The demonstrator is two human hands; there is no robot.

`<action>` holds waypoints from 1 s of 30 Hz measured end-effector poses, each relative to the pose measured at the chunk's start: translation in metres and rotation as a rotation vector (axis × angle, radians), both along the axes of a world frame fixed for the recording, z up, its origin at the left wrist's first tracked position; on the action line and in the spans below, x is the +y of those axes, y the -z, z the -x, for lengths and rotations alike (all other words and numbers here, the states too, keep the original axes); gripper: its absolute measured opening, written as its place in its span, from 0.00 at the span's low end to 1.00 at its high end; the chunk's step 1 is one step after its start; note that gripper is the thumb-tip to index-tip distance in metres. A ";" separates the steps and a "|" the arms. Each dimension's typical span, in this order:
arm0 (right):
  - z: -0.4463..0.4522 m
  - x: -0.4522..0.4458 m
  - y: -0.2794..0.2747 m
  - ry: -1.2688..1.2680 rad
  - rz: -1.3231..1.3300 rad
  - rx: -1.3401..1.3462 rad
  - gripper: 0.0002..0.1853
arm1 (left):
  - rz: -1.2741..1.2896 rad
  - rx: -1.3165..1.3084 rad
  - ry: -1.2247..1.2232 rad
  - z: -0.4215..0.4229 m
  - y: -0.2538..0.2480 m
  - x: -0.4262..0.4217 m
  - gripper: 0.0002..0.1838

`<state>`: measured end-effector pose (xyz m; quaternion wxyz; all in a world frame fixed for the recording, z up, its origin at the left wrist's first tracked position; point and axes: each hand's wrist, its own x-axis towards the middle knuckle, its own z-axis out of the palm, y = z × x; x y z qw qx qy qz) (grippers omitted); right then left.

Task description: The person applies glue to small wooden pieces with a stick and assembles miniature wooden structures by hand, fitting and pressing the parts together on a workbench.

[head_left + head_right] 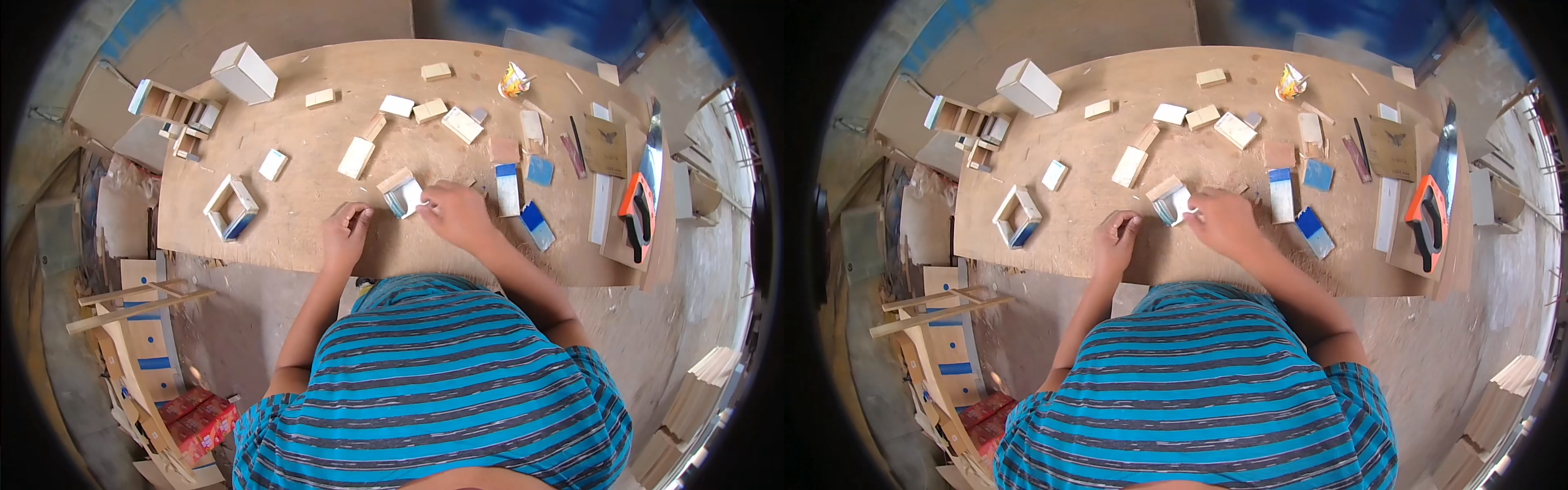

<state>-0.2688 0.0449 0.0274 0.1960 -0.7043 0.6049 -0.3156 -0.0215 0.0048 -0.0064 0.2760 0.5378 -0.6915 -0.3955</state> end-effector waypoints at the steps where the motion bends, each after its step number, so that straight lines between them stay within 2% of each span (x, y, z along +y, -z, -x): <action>1: -0.008 -0.002 0.002 -0.018 0.010 0.028 0.04 | 0.028 0.001 0.009 0.002 0.001 0.000 0.15; 5: -0.005 -0.013 0.006 0.020 0.044 0.058 0.05 | 0.281 0.049 -0.015 0.024 -0.008 0.004 0.22; 6: -0.001 -0.017 0.007 0.031 -0.002 0.021 0.06 | 0.266 -0.005 -0.009 0.026 -0.010 0.004 0.29; 9: 0.013 -0.026 0.010 0.035 -0.123 -0.055 0.07 | 0.266 0.032 -0.017 0.032 -0.002 0.003 0.32; 15: 0.016 -0.032 0.025 -0.041 -0.209 -0.111 0.08 | 0.196 0.018 -0.027 0.036 0.001 0.001 0.33; 24: 0.020 -0.033 0.024 -0.071 -0.217 -0.146 0.07 | 0.221 0.020 -0.043 0.034 0.009 0.000 0.34; 30: 0.022 -0.033 0.026 -0.088 -0.207 -0.173 0.07 | 0.112 0.211 -0.077 0.036 0.006 0.008 0.37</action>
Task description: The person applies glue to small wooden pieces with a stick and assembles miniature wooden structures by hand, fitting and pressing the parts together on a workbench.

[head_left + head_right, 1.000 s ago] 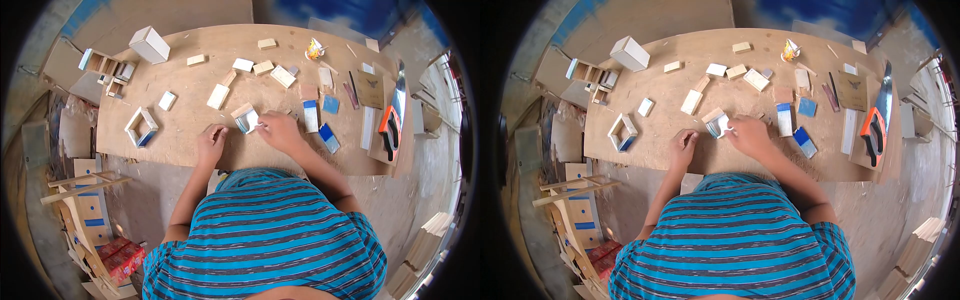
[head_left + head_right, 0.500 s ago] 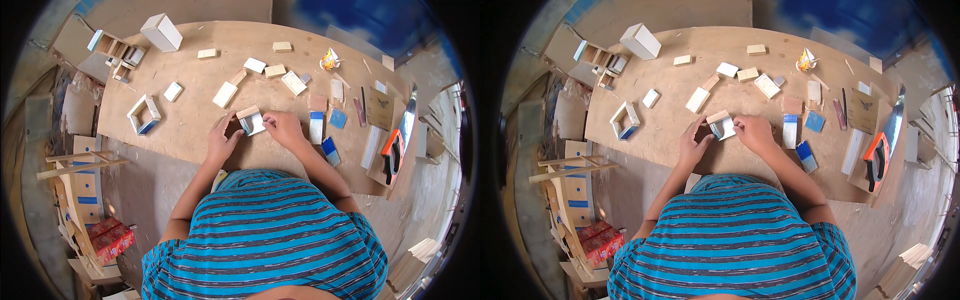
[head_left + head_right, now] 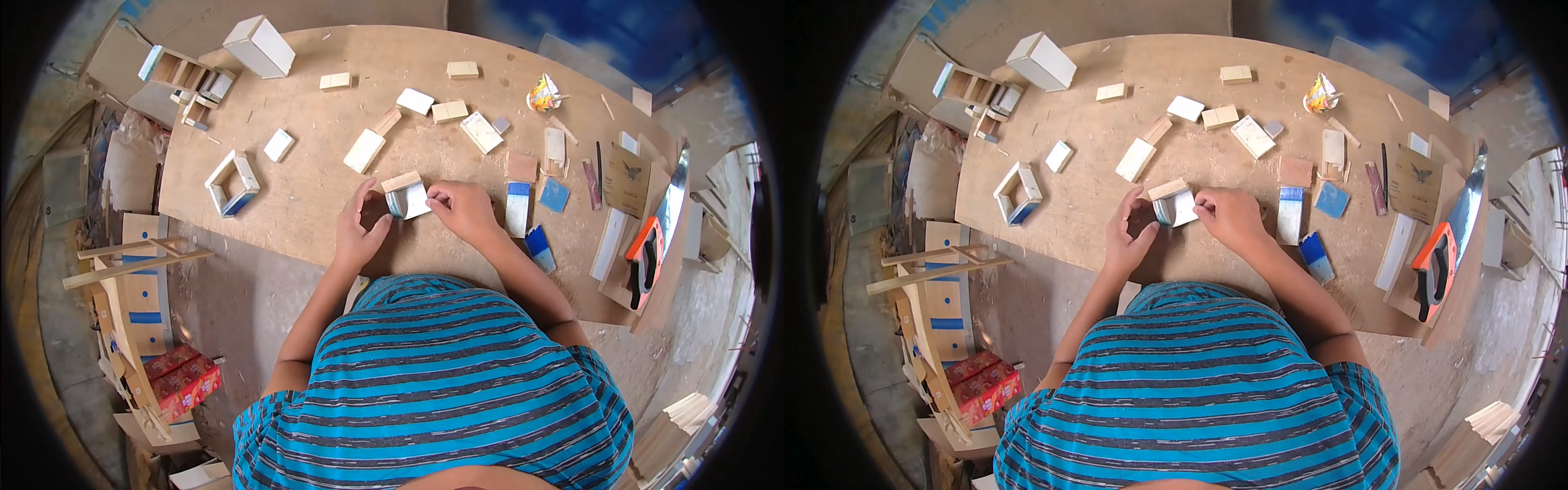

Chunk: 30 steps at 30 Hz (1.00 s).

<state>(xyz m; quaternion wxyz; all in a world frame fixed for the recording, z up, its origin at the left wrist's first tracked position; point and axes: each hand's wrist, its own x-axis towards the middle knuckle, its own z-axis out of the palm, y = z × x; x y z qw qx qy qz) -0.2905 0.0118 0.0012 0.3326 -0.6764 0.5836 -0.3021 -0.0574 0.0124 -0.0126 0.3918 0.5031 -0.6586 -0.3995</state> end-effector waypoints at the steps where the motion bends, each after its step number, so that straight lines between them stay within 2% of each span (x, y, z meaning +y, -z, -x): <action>1: 0.000 0.000 0.000 -0.002 -0.002 0.000 0.07 | 0.017 -0.035 -0.006 0.001 -0.003 0.001 0.37; 12: 0.000 0.000 0.004 -0.003 0.017 0.011 0.07 | -0.021 -0.160 -0.091 0.011 -0.001 0.004 0.39; 21: -0.001 0.001 -0.001 -0.002 -0.020 0.017 0.07 | -0.058 -0.144 -0.105 0.014 -0.006 0.005 0.39; 26: -0.004 0.006 -0.001 -0.077 -0.087 -0.006 0.07 | -0.028 -0.050 -0.101 0.011 0.001 0.001 0.37; 30: 0.001 0.006 -0.007 -0.036 -0.059 -0.033 0.07 | -0.001 0.000 -0.089 0.010 0.002 -0.001 0.37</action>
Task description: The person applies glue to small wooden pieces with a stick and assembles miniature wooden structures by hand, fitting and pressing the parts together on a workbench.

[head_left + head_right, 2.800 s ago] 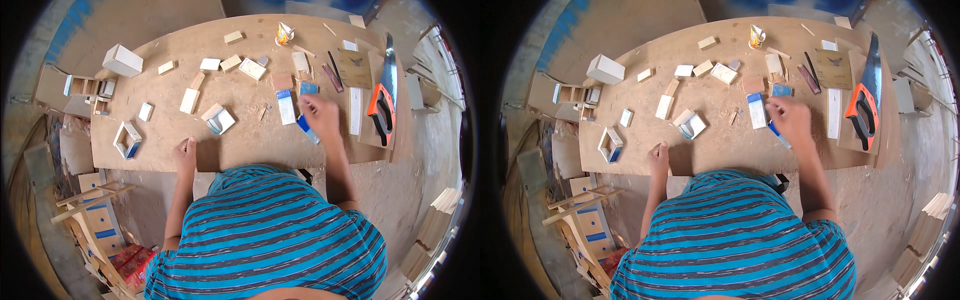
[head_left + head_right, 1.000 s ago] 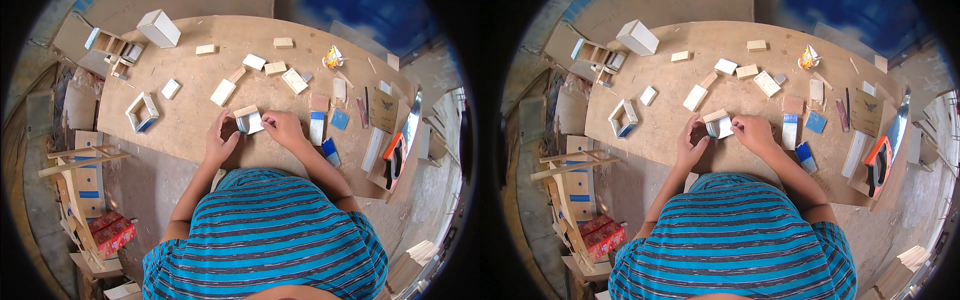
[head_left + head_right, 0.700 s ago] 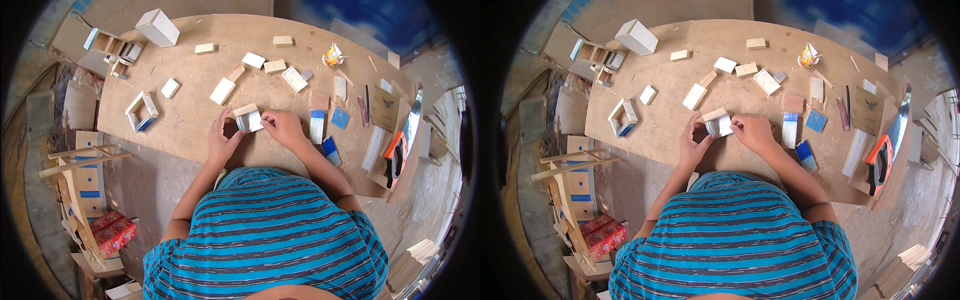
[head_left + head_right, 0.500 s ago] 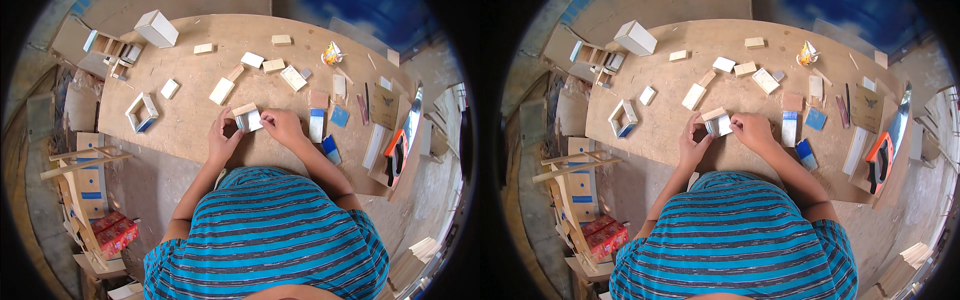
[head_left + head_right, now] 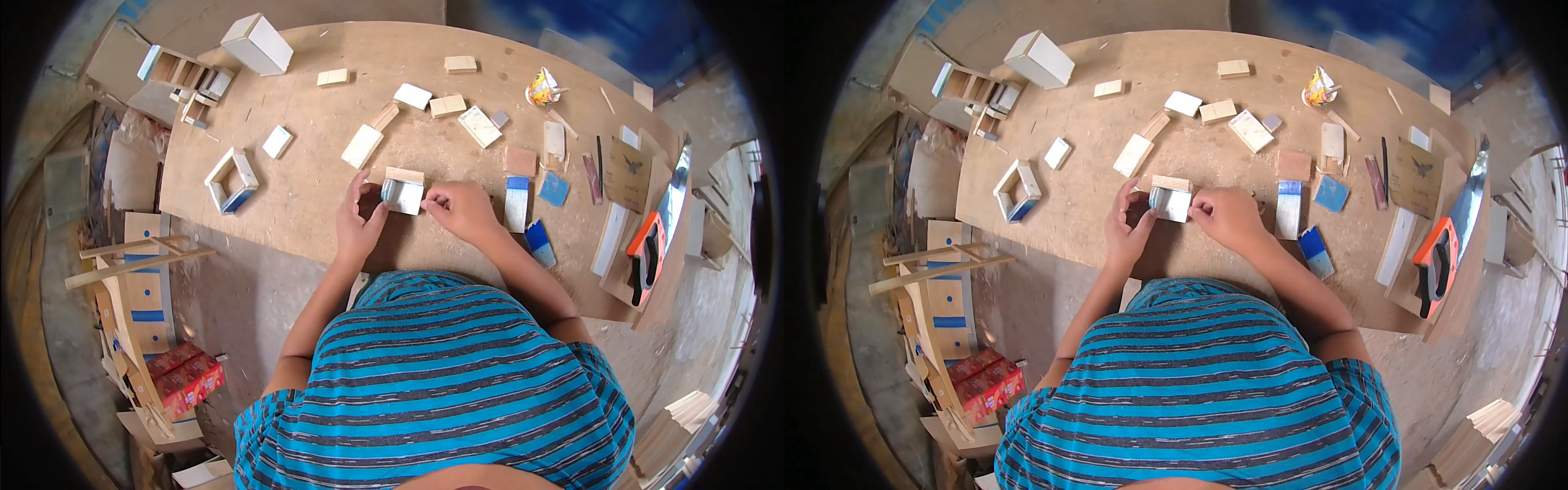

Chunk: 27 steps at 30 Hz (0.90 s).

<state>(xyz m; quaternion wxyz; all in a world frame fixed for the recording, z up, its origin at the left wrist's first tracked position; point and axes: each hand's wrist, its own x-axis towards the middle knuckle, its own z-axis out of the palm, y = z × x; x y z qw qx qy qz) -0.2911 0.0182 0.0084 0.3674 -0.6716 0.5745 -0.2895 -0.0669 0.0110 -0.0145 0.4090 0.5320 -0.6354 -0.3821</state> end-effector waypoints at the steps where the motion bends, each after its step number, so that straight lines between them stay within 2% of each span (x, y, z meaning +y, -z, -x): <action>1: 0.004 -0.003 -0.006 0.017 0.001 -0.011 0.08 | 0.002 -0.016 0.001 0.000 -0.001 0.001 0.37; 5: 0.007 -0.012 -0.006 0.098 0.088 -0.045 0.14 | -0.002 -0.077 0.002 0.002 -0.005 0.002 0.36; 8: 0.004 -0.013 0.004 0.015 0.166 -0.008 0.21 | 0.015 -0.113 -0.020 0.002 -0.002 0.003 0.34; 11: 0.001 -0.013 0.009 -0.028 0.089 0.009 0.23 | -0.008 -0.123 -0.035 0.004 -0.005 0.003 0.32; 21: -0.002 -0.013 0.014 -0.014 0.136 -0.014 0.24 | -0.005 -0.174 -0.015 0.002 0.000 -0.001 0.31; 27: -0.001 -0.011 0.015 -0.013 0.157 -0.049 0.28 | -0.092 0.120 0.062 -0.008 0.004 0.001 0.32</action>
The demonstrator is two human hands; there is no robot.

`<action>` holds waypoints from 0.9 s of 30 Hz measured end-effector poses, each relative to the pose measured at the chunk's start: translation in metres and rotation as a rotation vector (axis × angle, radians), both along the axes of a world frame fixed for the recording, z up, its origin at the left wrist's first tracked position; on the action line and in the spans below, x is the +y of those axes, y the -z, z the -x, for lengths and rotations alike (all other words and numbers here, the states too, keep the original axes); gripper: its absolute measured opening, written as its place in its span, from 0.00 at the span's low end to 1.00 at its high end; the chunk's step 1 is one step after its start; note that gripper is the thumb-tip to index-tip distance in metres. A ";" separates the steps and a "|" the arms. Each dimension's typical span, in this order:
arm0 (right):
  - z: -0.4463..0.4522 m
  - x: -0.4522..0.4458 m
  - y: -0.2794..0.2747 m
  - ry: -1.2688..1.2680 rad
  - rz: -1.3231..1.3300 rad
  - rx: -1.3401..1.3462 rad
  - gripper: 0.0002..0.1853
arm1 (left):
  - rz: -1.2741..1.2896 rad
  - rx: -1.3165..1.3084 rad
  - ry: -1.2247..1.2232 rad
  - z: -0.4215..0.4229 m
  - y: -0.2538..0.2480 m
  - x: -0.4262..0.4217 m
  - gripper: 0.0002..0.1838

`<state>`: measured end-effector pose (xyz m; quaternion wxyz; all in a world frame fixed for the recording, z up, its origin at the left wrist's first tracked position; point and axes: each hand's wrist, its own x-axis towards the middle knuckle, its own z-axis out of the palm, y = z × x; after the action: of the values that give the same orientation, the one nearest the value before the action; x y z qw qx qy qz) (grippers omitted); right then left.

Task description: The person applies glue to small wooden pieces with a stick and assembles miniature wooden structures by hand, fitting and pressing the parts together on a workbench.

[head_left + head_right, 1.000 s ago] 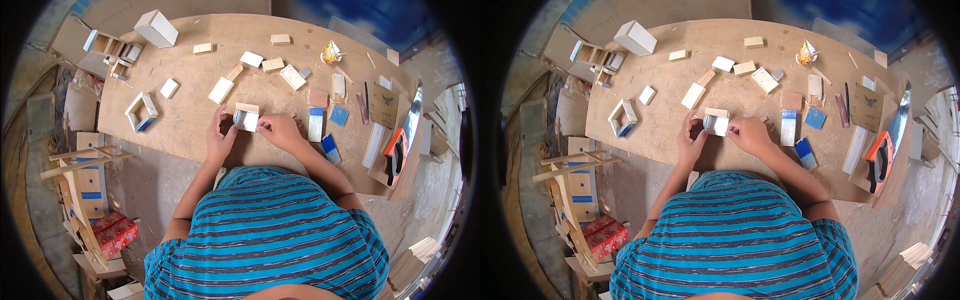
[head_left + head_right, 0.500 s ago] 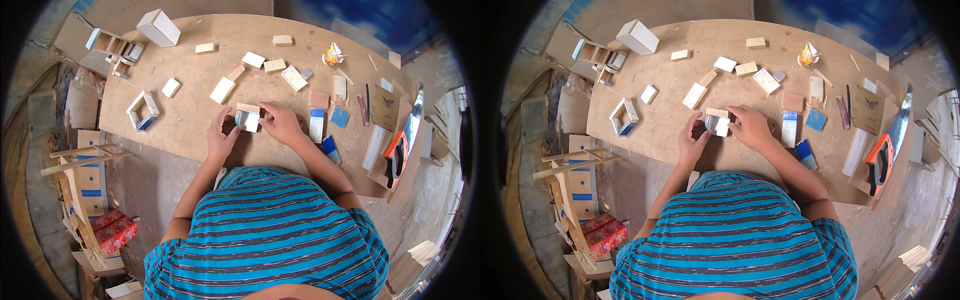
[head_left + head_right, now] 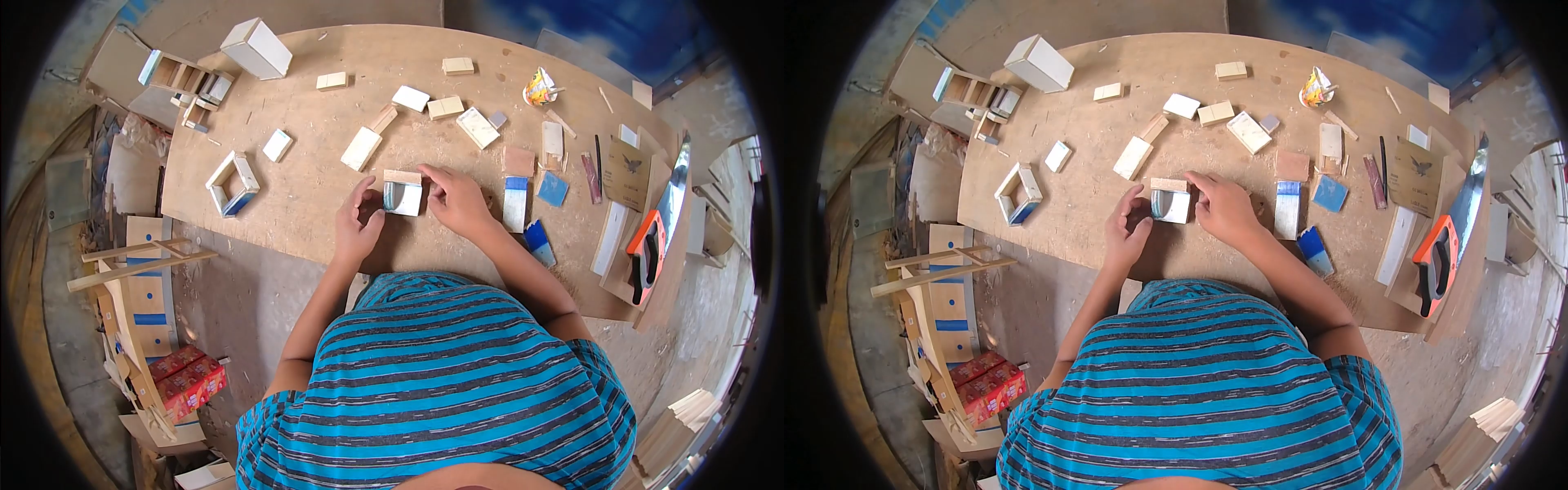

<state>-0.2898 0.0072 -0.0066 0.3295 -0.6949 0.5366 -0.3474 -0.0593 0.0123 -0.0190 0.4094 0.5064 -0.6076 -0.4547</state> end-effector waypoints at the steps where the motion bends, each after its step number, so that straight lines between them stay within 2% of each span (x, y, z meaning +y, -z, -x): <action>1: 0.001 0.000 0.001 -0.006 0.004 0.008 0.28 | 0.047 -0.050 0.019 -0.002 0.000 0.000 0.32; 3: 0.001 0.000 0.001 -0.013 0.001 0.013 0.28 | 0.140 -0.149 0.057 -0.006 -0.001 0.001 0.32; 12: -0.001 0.002 -0.001 -0.009 -0.016 0.027 0.29 | 0.080 -0.301 -0.075 0.013 -0.012 0.000 0.32; 14: 0.000 0.002 0.000 -0.007 -0.019 0.033 0.29 | 0.044 -0.212 -0.096 0.012 -0.006 0.000 0.31; 17: -0.001 0.006 -0.005 -0.007 -0.037 0.064 0.33 | -0.005 -0.175 -0.112 0.012 -0.013 0.001 0.29; 23: -0.016 0.013 -0.023 0.043 0.005 0.284 0.54 | 0.017 -0.218 -0.125 0.007 -0.010 0.002 0.29; 27: -0.017 0.009 -0.019 -0.011 -0.029 0.321 0.58 | 0.036 -0.270 -0.120 0.011 -0.016 0.003 0.29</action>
<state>-0.2729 0.0157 0.0120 0.2516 -0.7395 0.5834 -0.2223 -0.0702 0.0154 -0.0032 0.3593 0.5909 -0.6338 -0.3464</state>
